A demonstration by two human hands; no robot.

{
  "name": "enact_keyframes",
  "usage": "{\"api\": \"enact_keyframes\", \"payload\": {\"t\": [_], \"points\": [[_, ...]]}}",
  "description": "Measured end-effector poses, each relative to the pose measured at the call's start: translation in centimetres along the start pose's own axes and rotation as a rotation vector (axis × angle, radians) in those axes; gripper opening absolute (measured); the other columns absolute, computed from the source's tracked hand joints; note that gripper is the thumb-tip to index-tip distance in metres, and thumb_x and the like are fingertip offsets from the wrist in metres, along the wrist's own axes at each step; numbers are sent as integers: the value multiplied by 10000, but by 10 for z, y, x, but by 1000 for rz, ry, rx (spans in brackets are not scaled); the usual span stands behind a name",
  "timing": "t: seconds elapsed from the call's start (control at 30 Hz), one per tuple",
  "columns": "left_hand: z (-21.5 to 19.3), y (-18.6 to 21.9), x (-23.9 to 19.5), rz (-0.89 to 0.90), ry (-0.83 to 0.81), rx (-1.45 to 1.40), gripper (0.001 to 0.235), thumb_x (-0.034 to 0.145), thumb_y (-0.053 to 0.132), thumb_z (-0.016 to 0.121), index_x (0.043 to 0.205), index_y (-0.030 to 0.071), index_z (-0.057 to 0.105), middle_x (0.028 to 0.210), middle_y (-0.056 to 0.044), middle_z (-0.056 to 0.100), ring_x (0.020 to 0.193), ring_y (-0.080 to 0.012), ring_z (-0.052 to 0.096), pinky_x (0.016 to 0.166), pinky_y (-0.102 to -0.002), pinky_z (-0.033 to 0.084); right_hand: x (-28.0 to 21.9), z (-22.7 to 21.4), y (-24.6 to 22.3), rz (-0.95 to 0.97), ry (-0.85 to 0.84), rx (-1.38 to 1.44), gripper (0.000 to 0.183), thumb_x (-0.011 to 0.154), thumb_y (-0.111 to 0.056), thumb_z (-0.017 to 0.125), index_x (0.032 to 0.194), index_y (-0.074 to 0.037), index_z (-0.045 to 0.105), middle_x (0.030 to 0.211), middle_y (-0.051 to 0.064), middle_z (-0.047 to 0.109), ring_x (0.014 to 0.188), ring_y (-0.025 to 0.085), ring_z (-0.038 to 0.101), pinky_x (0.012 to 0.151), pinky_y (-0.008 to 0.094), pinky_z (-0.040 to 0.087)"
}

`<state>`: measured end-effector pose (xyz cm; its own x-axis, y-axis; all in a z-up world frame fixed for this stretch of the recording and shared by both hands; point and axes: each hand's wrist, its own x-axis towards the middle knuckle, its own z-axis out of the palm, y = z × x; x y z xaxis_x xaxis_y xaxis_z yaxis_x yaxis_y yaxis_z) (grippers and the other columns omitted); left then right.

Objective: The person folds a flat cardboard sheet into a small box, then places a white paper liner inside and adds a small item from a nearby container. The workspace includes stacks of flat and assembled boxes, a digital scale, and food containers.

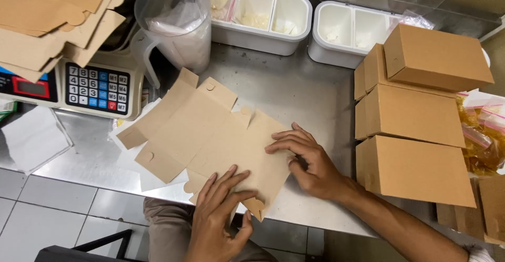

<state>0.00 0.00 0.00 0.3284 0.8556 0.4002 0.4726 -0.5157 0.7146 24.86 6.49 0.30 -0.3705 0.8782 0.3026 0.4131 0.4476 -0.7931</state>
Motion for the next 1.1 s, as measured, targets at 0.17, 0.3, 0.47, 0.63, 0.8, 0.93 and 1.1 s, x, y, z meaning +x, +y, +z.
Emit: {"api": "enact_keyframes", "payload": {"t": [0.17, 0.3, 0.47, 0.63, 0.8, 0.93, 1.1], "points": [[-12, -5, -5, 43, -46, -134, 56, 878, 133, 679, 925, 157, 697, 1402, -70, 672, 1432, -329, 546, 1201, -541, 311, 0, -1, 2, 11, 40, 53, 272, 996, -137, 523, 1160, -102, 738, 1144, 19, 774, 1243, 245, 656, 1266, 564, 254], [-19, -14, -13, 77, -18, -295, 78, 887, 117, 744, 862, 99, 672, 1361, -132, 700, 1399, -353, 591, 1217, -542, 349, 2, -5, -6, -16, 38, 186, 400, 1061, -313, 402, 1198, -93, 707, 1060, 59, 766, 1125, 217, 695, 1250, 543, 215], [-21, -5, -13, 6, 105, -372, 125, 846, 41, 767, 811, 80, 654, 1244, -156, 750, 1323, -346, 659, 1200, -527, 429, 1, -9, -3, -12, 31, 263, 483, 901, -252, 369, 1200, -56, 694, 1057, 86, 756, 1089, 222, 694, 1263, 543, 196], [-22, 7, -5, -41, 259, -364, 202, 846, 12, 727, 714, 80, 591, 1137, -155, 769, 1192, -292, 738, 1114, -441, 554, -1, -3, -2, -56, 84, 225, 437, 801, -71, 548, 1221, -68, 671, 1011, 47, 738, 1028, 191, 706, 1265, 582, 249], [-20, 7, -6, -154, 360, -265, 171, 830, 49, 706, 713, 87, 588, 1139, -138, 768, 1174, -278, 757, 995, -383, 603, -1, 3, 0, 31, 193, 75, 160, 949, -146, 690, 1094, -96, 736, 1035, 21, 769, 1010, 163, 705, 1254, 490, 364], [-12, 7, -5, -139, 426, -202, 201, 819, 53, 746, 752, 76, 558, 1117, -153, 756, 1168, -286, 751, 1019, -383, 611, 1, 4, 0, 17, 212, 63, 77, 924, -134, 745, 989, -122, 706, 927, -10, 729, 888, 132, 678, 1213, 483, 407], [-4, 10, -7, -163, 480, 55, 215, 858, 86, 749, 815, 78, 539, 1216, -155, 719, 1188, -269, 714, 923, -319, 574, 2, 5, -4, 15, 223, 15, 139, 882, -106, 775, 898, -145, 643, 690, -69, 559, 691, 85, 566, 1194, 461, 424]]}}
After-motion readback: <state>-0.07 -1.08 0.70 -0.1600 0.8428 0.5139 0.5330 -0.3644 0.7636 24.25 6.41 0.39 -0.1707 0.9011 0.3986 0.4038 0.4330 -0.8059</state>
